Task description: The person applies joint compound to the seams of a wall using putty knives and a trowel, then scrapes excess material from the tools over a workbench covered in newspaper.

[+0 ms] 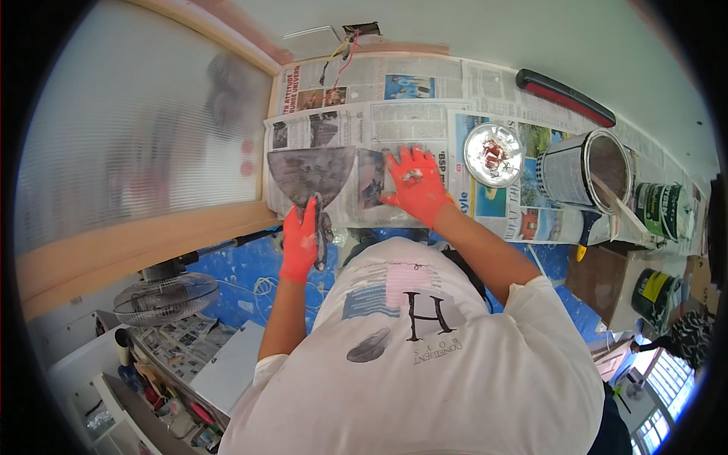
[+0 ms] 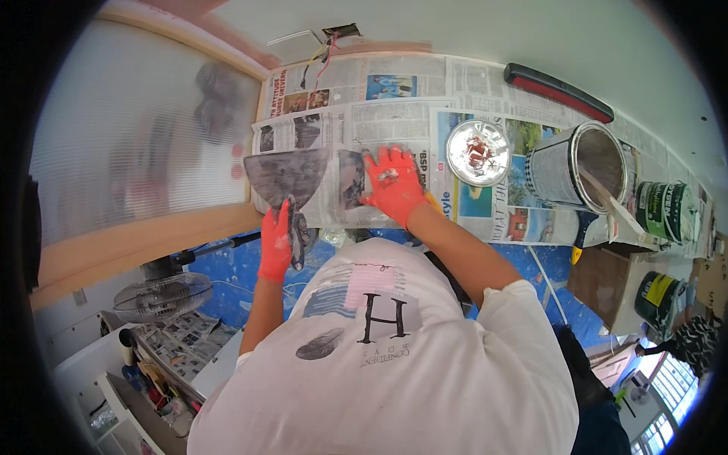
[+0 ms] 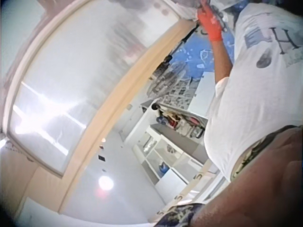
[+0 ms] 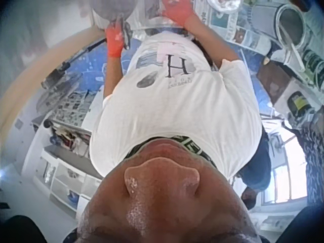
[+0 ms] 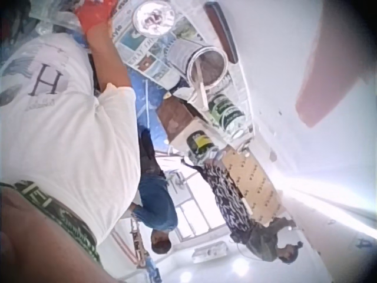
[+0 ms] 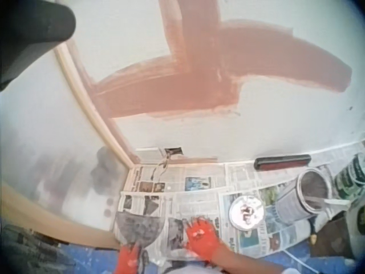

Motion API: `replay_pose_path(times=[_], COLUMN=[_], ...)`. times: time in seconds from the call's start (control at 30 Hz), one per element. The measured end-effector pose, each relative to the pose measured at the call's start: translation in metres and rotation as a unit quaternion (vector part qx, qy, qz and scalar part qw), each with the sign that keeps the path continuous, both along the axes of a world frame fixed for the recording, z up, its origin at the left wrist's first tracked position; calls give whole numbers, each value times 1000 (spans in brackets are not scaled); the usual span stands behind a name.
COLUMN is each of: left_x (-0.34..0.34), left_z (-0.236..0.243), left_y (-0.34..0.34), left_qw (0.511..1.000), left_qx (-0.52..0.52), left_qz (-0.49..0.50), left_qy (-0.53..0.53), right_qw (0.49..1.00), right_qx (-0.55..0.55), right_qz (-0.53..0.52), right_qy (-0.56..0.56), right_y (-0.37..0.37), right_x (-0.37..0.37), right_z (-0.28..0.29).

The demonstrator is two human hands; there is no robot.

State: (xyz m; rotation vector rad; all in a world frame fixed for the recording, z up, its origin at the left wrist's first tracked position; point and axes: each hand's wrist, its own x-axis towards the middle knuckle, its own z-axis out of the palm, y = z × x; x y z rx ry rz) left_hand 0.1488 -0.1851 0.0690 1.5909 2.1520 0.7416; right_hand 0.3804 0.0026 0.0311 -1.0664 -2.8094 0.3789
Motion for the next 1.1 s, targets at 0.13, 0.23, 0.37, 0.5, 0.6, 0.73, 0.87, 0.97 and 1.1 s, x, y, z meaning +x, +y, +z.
replay_pose_path(times=[0.13, 0.23, 0.37, 0.5, 0.6, 0.73, 0.87, 0.97, 1.1], left_x=[10, 15, 2, -25, -15, -19, 1, -1, 10], left_z=[4, 0, 13, 4, 1, -47, -57, -70, -74], left_y=[-11, -12, -17, -21, -15, -23, -6, -29, -47], left_qw=[959, 914, 784, 611, 566, 420, -184, -375, -565], left_qx=[-28, 73, 84, 62, 26, -68, -299, -229, -273], left_qz=[144, 200, 224, 97, 3, 29, -140, 31, -92], left_qy=[-243, -347, -573, -783, -824, -905, -926, -898, -773], right_qw=[996, 999, 945, 816, 813, 924, 946, 966, 967], right_qx=[-58, -48, -213, -317, -182, 49, 131, 89, 87], right_qz=[16, 14, -13, -234, -224, 16, 117, 19, 65], right_qy=[-64, -16, 248, 424, 506, 379, 274, 243, 231], right_y=[12, -2, -36, -73, -100, -161, -199, -184, -217], right_x=[-12, -12, 2, 8, 2, -49, -88, -85, -95], right_z=[28, 36, 53, 90, 87, 155, 171, 131, 153])
